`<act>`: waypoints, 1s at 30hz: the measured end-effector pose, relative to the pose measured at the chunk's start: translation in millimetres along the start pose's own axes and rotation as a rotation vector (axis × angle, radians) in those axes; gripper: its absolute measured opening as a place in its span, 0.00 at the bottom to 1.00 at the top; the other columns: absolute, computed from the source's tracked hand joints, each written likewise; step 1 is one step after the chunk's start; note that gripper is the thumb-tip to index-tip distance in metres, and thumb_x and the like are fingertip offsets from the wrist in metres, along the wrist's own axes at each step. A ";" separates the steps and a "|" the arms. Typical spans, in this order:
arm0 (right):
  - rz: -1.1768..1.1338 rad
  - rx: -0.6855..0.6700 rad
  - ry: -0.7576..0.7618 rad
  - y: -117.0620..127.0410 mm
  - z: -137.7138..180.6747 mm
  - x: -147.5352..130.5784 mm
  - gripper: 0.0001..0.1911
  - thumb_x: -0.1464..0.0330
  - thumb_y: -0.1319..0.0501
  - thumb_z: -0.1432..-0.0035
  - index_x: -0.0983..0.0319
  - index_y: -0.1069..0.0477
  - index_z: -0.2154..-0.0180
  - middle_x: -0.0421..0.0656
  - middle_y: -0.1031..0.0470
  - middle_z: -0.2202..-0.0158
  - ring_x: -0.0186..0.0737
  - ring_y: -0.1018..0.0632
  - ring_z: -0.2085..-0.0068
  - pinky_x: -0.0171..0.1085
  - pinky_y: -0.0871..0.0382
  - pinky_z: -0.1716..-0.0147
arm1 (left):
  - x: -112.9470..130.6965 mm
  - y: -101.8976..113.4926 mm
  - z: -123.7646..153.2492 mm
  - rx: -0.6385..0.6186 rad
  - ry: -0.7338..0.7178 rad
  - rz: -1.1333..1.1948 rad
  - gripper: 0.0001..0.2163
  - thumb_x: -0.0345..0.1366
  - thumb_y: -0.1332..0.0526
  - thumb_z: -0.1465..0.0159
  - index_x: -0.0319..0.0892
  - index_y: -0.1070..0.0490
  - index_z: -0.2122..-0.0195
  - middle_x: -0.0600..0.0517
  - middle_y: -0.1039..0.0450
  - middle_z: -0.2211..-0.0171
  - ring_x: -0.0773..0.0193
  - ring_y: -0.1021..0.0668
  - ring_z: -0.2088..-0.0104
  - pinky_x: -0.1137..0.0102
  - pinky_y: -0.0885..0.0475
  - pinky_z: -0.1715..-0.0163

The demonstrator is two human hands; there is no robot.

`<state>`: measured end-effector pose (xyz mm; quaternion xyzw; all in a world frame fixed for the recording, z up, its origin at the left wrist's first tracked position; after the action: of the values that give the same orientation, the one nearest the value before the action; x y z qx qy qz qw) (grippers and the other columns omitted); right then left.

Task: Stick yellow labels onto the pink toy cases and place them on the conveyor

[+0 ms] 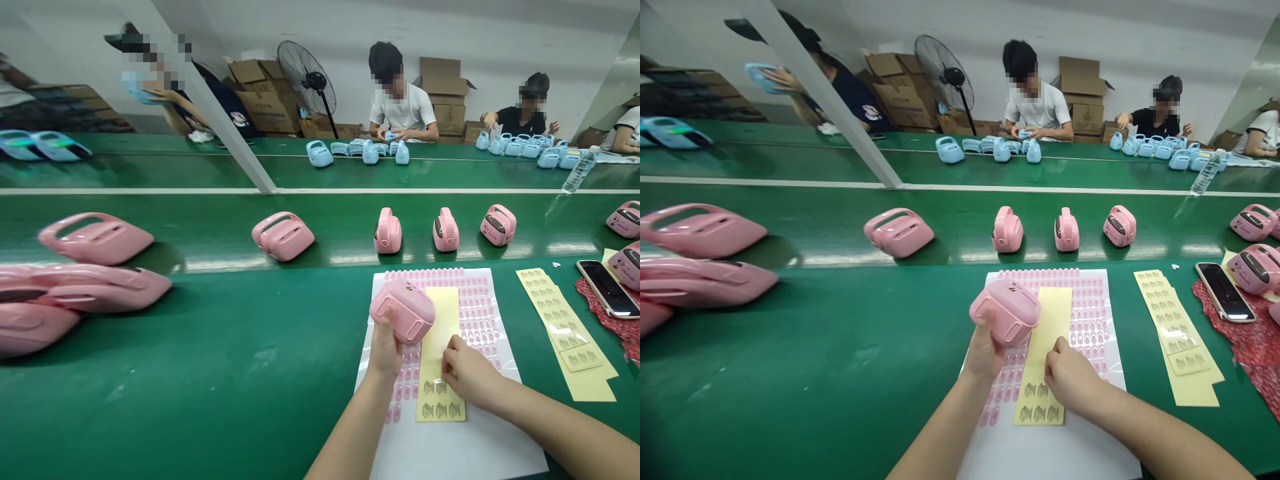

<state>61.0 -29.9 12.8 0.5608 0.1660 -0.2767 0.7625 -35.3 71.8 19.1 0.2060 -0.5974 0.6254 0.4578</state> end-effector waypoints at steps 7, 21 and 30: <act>-0.296 -0.115 0.099 4.7 6.2 -0.1 0.05 0.78 0.43 0.54 0.63 0.36 0.76 0.44 0.38 0.64 0.33 0.32 0.68 0.34 0.35 0.68 | 6.0 -0.2 0.4 0.076 -0.036 0.090 0.32 0.60 0.40 0.55 0.42 0.31 0.55 0.49 0.25 0.64 0.53 0.25 0.60 0.63 0.29 0.62; -0.559 -0.072 0.443 100.0 7.7 -35.9 0.09 0.64 0.43 0.46 0.62 0.37 0.72 0.39 0.38 0.69 0.32 0.34 0.68 0.35 0.38 0.66 | 11.4 -7.5 7.1 -0.075 -0.099 -0.431 0.35 0.58 0.39 0.54 0.44 0.38 0.49 0.43 0.40 0.44 0.47 0.37 0.45 0.61 0.39 0.50; -0.068 -0.100 0.330 108.6 -17.6 -69.0 0.06 0.74 0.42 0.51 0.63 0.37 0.77 0.38 0.41 0.73 0.33 0.36 0.70 0.32 0.42 0.71 | 5.3 -7.0 4.4 -0.141 -0.071 -0.516 0.36 0.59 0.42 0.53 0.41 0.40 0.48 0.41 0.41 0.44 0.47 0.39 0.44 0.59 0.44 0.46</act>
<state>73.4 26.6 129.0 0.5539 0.3213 -0.1979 0.7422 -33.4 68.5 28.2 0.3409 -0.5830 0.4371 0.5940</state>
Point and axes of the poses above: each hand's wrist, its own z-axis away from the middle knuckle, its own y-axis out of the back of the hand, x = y × z, the point moved 6 cm from there along -z, towards the middle knuckle
